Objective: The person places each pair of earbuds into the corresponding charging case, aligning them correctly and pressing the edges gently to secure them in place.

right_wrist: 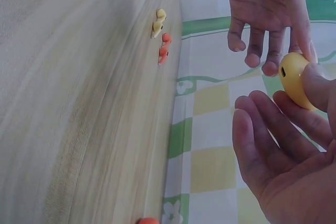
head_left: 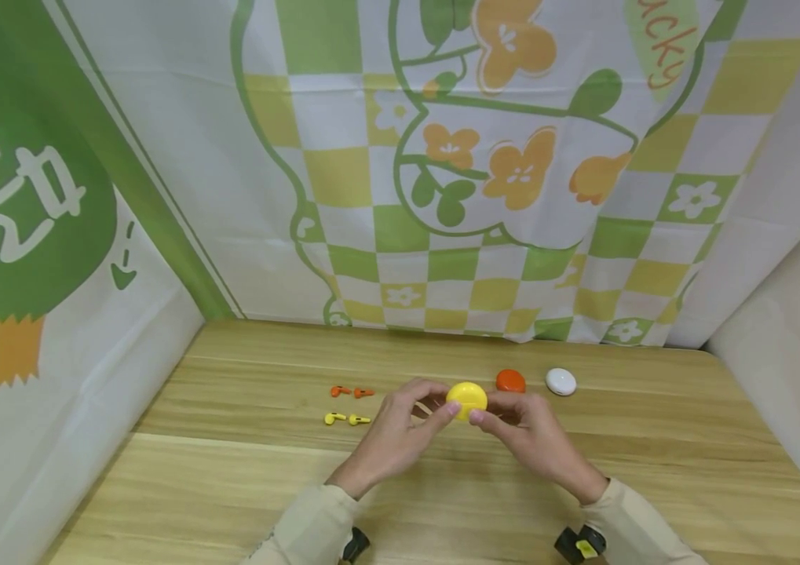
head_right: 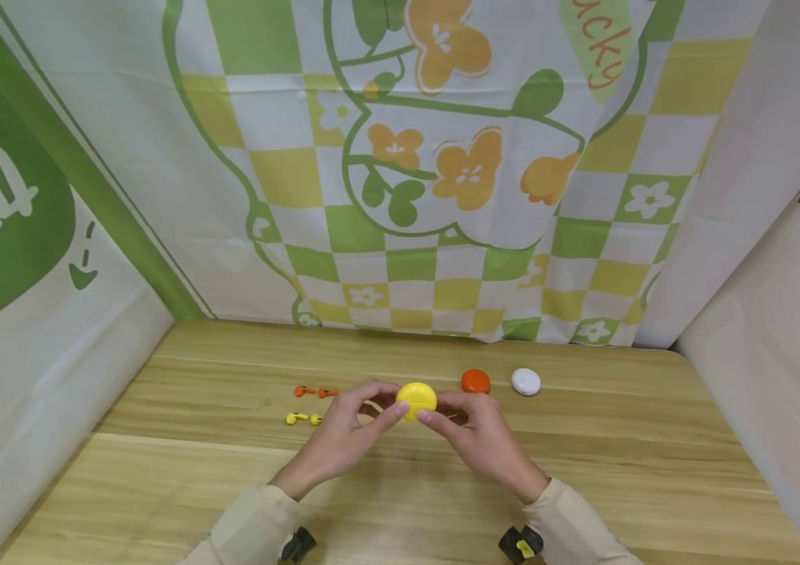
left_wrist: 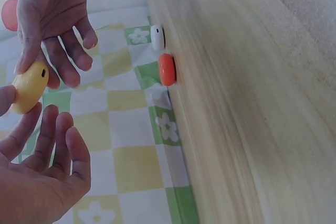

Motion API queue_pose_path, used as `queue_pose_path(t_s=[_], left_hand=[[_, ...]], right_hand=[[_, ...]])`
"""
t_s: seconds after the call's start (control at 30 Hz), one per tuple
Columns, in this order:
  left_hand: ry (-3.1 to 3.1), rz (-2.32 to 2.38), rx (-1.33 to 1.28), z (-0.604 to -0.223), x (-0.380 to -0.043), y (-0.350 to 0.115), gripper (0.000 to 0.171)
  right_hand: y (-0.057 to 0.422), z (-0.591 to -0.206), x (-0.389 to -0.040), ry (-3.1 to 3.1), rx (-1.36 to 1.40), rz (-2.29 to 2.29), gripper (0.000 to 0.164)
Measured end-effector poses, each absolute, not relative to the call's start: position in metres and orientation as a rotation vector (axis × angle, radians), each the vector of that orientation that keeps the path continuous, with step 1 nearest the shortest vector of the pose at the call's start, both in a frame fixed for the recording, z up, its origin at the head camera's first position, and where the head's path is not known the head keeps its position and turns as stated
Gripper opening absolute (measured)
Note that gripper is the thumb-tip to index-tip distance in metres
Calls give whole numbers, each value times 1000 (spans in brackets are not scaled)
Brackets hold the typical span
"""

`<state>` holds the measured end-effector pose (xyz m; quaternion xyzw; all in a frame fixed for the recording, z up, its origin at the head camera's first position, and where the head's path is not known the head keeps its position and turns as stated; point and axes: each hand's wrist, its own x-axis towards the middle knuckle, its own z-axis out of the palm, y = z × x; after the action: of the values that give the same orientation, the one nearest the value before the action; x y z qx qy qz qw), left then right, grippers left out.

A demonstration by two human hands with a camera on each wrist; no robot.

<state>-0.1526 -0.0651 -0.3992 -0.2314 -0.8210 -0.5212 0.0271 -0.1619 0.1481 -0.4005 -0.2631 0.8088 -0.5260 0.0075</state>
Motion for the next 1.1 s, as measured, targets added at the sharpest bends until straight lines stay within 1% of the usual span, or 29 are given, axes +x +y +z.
queue_pose_path(t_s=[0.2, 0.43, 0.57, 0.77, 1.1], left_hand=[[-2533, -1553, -739, -396, -154, -67, 32], [-2504, -1482, -749, -388, -156, -66, 35], [-2509, -1469, -755, -385, -156, -65, 33], [-2533, -1478, -736, -384, -156, -64, 32], [-2576, -1460, -666, -380, -157, -63, 39]], right_hand=[[146, -395, -160, 2502, -822, -1693, 17], [141, -382, -153, 2504, -831, -1699, 19], [143, -390, -156, 2480, -824, -1717, 21], [147, -398, -160, 2457, -884, -1737, 22], [147, -400, -160, 2499, -919, -1699, 23]])
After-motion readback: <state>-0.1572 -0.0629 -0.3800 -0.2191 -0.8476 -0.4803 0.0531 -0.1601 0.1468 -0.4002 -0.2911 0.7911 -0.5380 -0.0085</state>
